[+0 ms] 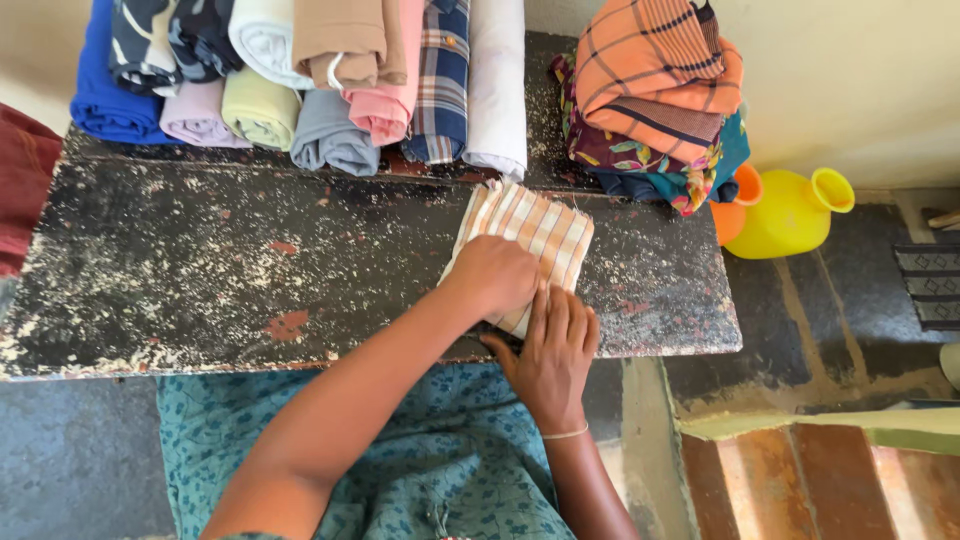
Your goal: The person folds a white shirt and two patterned cloths on a worn table. Each item is smoothed, folded into a compact rectangle, and placed on a growing stack of folded textiles.
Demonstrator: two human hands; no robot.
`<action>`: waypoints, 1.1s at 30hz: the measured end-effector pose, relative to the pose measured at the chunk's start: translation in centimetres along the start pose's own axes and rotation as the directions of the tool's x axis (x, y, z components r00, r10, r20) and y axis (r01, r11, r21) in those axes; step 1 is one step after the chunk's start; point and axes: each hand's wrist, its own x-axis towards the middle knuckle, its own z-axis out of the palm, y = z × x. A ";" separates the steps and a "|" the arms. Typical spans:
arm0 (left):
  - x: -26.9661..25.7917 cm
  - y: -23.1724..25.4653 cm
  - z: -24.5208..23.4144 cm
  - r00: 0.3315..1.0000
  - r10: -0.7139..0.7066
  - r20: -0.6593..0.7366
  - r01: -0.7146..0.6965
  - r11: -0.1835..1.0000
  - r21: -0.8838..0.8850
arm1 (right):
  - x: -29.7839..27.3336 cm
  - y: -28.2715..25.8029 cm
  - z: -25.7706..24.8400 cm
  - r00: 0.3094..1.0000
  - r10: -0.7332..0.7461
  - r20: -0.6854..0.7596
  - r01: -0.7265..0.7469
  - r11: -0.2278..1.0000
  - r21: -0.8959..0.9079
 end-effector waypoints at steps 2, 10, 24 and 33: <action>0.8 -0.3 0.7 0.998 -0.051 0.047 0.053 0.998 -0.043 | -0.2 0.7 0.3 1.000 0.010 0.029 -0.010 1.000 -0.021; -2.8 -1.0 1.2 0.820 0.017 -0.572 -0.128 0.979 -0.156 | 4.7 5.9 2.3 0.985 -0.069 0.157 0.025 0.964 0.264; -0.2 -0.8 0.6 0.915 0.065 -0.398 -0.045 0.997 0.060 | 3.8 4.1 0.0 0.985 -0.098 0.143 0.087 0.993 0.082; 3.0 -2.8 -0.2 0.943 0.001 -0.334 -0.034 0.995 -0.093 | 4.9 4.1 1.7 0.997 -0.041 0.070 0.035 0.996 0.085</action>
